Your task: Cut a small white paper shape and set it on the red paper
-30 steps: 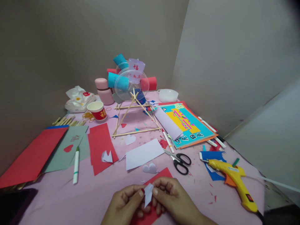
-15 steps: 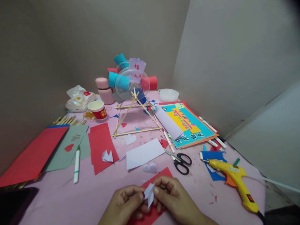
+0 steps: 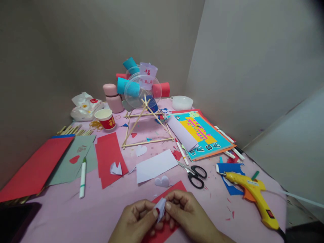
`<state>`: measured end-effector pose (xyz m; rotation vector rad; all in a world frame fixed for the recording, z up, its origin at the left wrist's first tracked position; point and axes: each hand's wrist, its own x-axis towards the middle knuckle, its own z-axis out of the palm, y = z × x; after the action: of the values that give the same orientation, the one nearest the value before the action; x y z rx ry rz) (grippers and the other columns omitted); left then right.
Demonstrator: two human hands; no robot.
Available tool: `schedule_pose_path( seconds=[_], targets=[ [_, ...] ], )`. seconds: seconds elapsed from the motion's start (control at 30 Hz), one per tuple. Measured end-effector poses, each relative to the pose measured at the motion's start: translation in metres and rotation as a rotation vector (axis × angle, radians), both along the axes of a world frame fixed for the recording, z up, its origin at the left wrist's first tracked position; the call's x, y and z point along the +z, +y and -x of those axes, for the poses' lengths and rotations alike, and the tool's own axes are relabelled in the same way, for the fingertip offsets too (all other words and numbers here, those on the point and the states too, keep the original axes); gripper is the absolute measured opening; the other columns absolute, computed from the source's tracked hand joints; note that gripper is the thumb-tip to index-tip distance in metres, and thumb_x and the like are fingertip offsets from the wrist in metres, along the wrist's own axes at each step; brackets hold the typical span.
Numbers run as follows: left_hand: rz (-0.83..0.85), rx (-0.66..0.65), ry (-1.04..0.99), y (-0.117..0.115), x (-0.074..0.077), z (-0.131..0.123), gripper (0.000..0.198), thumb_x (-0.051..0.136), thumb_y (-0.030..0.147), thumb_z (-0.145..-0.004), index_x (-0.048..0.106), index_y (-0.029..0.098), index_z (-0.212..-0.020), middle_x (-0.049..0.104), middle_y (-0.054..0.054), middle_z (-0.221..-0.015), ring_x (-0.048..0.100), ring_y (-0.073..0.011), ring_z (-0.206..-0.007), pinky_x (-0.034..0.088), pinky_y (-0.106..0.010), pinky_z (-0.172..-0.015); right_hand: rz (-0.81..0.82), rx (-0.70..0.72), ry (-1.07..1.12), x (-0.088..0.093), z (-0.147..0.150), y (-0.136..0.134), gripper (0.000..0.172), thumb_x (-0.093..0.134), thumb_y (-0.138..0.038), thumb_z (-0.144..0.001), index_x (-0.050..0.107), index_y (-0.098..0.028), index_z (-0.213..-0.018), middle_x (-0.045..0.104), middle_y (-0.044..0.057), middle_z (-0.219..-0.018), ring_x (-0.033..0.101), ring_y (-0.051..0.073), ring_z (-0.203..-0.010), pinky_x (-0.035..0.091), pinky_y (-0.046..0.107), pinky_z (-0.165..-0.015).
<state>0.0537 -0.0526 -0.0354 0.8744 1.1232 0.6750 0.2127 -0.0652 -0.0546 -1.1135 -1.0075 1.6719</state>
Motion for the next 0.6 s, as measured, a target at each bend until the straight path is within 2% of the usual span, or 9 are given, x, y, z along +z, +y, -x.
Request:
schedule_pose_path(
  seconds=[0.3,0.47,0.6],
  targets=[
    [0.016,0.019,-0.024,-0.0003,-0.0026,0.0004,0.028,0.075,0.041,-0.065,0.070,0.014,-0.061,0.071,-0.002,-0.052,0.060,-0.0123,-0.051,0.041,-0.018,-0.049,0.072,-0.008,-0.015,0.0059,0.0012,0.0011,0.052,0.075,-0.058,-0.058,0.062,-0.012,-0.077,0.061,-0.001,-0.057,0.050,0.007,-0.045,0.038,0.019,-0.045],
    [0.030,0.013,-0.053,0.0000,-0.0057,0.0008,0.028,0.077,0.041,-0.063,0.068,0.015,-0.058,0.071,-0.002,-0.051,0.059,-0.0119,-0.050,0.041,-0.018,-0.048,0.055,-0.013,-0.013,0.0051,0.0012,0.0015,0.050,0.074,-0.058,-0.059,0.062,-0.013,-0.075,0.061,-0.001,-0.056,0.050,0.007,-0.045,0.038,0.019,-0.045],
    [-0.028,-0.017,-0.015,-0.0003,-0.0027,0.0008,0.025,0.074,0.039,-0.066,0.070,0.014,-0.061,0.070,-0.001,-0.052,0.059,-0.0127,-0.052,0.042,-0.019,-0.051,0.050,-0.014,-0.023,0.0032,0.0015,0.0016,0.050,0.073,-0.059,-0.060,0.060,-0.012,-0.075,0.061,-0.001,-0.056,0.049,0.007,-0.043,0.038,0.019,-0.044]
  ],
)
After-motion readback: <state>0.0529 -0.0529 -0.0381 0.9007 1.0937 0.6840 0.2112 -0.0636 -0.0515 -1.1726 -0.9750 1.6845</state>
